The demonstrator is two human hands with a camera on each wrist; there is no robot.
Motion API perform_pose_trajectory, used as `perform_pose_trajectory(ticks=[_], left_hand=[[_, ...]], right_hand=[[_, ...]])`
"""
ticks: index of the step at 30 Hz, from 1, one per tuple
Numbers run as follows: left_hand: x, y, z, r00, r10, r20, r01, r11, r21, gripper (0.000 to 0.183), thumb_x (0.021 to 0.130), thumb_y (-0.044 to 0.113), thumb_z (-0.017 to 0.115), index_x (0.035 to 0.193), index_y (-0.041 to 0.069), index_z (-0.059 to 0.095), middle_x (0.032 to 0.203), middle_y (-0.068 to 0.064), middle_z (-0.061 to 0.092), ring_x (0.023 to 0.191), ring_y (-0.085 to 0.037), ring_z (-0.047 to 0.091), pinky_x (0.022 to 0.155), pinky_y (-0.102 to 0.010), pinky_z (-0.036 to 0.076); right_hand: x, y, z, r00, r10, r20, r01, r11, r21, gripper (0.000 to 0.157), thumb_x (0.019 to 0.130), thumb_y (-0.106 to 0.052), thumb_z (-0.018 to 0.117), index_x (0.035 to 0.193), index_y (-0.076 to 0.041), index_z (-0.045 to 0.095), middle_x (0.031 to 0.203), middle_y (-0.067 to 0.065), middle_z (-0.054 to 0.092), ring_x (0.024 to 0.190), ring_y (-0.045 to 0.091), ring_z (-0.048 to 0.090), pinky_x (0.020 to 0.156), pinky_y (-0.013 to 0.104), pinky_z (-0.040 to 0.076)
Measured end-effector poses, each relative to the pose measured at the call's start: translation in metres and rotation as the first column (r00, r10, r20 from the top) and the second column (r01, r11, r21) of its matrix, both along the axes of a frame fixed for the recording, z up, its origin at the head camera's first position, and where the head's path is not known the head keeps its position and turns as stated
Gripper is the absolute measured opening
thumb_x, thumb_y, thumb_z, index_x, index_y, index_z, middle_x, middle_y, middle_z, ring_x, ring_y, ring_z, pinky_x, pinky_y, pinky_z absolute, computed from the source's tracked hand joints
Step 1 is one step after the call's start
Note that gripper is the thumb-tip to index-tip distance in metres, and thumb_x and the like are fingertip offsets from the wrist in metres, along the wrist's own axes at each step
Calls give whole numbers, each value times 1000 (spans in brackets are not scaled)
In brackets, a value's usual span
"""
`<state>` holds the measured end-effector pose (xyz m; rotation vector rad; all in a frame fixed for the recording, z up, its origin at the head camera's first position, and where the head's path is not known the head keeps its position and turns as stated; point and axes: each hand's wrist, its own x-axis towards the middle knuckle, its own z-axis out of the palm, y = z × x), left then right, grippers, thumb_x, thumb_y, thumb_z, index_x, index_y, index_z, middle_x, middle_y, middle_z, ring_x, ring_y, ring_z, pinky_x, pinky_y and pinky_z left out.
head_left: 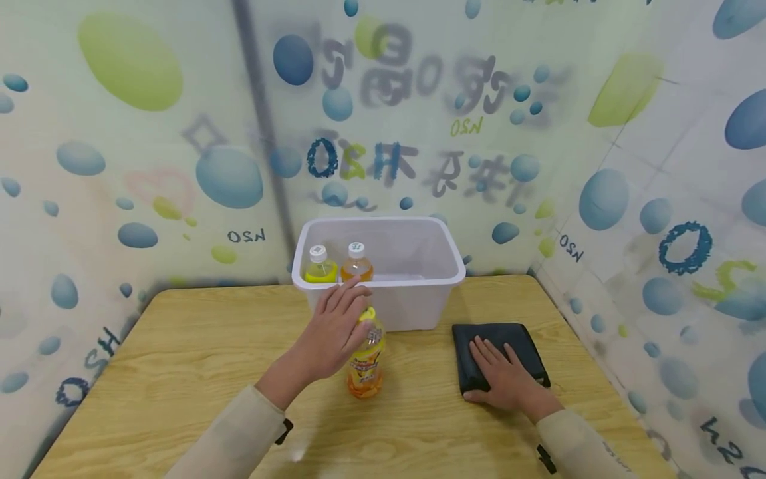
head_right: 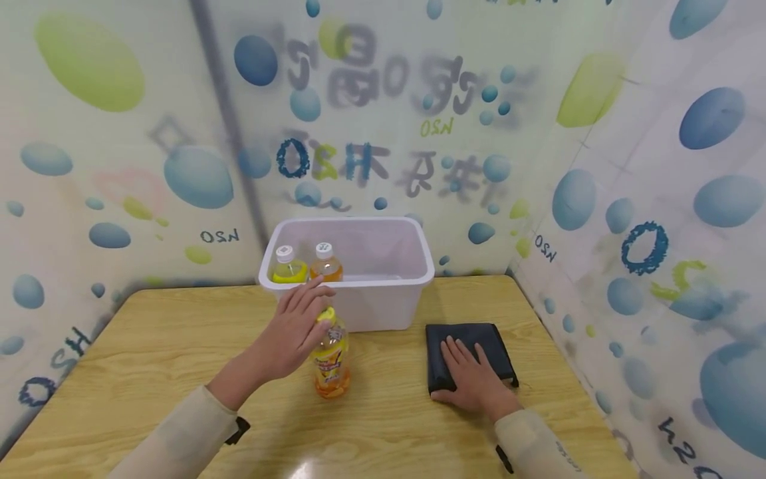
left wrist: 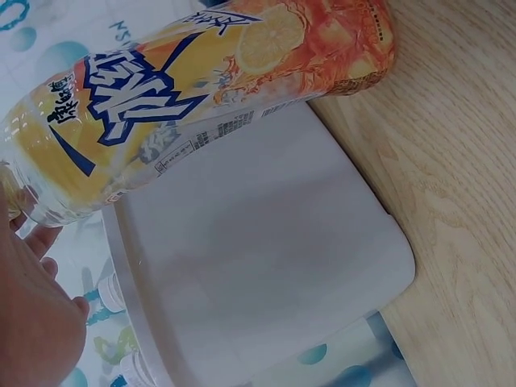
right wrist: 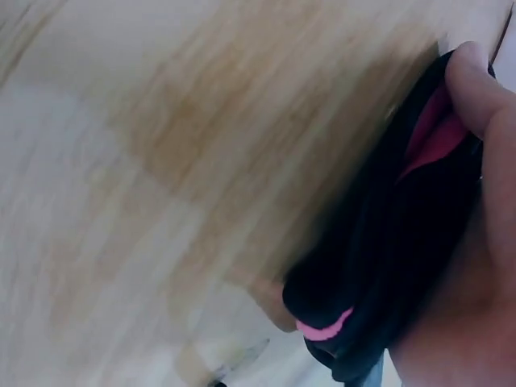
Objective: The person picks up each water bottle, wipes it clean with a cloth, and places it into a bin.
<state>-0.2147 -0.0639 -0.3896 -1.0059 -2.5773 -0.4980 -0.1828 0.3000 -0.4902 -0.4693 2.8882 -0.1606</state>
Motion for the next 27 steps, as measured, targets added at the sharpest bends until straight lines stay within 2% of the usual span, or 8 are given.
perform_pose_trajectory(ticks=[4, 7, 10, 16, 20, 23, 27], left_hand=[[0, -1, -1, 1000, 5, 1, -5, 1000, 4, 36, 104, 33, 34, 128, 12, 50, 147, -4, 41, 151, -26, 16, 119, -52, 16], [0, -2, -2, 1000, 8, 5, -8, 1000, 1, 36, 104, 33, 34, 128, 12, 50, 147, -4, 41, 151, -26, 16, 118, -53, 16], [-1, -3, -1, 1000, 1, 2, -1, 1000, -1, 35, 103, 34, 35, 127, 13, 50, 146, -4, 41, 151, -26, 17, 118, -52, 17], [-3, -6, 7, 998, -42, -54, 42, 999, -3, 30, 102, 32, 44, 123, 13, 51, 141, -5, 45, 147, -28, 24, 114, -51, 23], [-3, -8, 17, 997, -52, -62, 54, 998, 20, 30, 101, 32, 48, 122, 12, 54, 141, -7, 45, 147, -27, 24, 113, -51, 24], [-4, -8, 29, 996, -63, -62, 67, 996, 66, 31, 102, 31, 47, 123, 10, 55, 143, -7, 44, 148, -27, 22, 113, -51, 23], [-4, -5, 52, 991, -89, -98, 101, 987, 122, 42, 105, 41, 34, 125, 9, 53, 142, -7, 43, 149, -30, 21, 116, -52, 20]], right_hand=[[0, 0, 1, 1000, 1, 13, -1, 1000, -10, 114, 77, -74, 60, 154, -1, 20, 162, 20, 17, 149, 40, 19, 116, 66, 6], [0, -1, 10, 1000, 3, 30, -2, 999, -37, 119, 73, -75, 64, 154, 0, 20, 161, 21, 19, 149, 41, 20, 115, 68, 6], [-4, -3, 25, 1000, -3, 12, 4, 995, -96, 113, 76, -70, 65, 153, 1, 23, 159, 22, 24, 147, 41, 25, 114, 68, 9], [-23, -10, 68, 993, -38, -113, 19, 985, -170, 102, 84, -63, 61, 152, 4, 23, 155, 26, 31, 141, 44, 34, 113, 65, 22], [-39, -13, 96, 979, -65, -195, 28, 982, -186, 96, 90, -56, 60, 153, 4, 18, 156, 26, 28, 141, 45, 33, 112, 62, 27], [-50, -16, 113, 969, -67, -236, 22, 981, -191, 93, 93, -52, 58, 153, 3, 16, 158, 25, 25, 142, 45, 32, 112, 61, 29], [-62, -21, 127, 967, -59, -247, 17, 986, -168, 90, 95, -55, 51, 153, 3, 15, 159, 25, 22, 143, 45, 29, 113, 61, 28]])
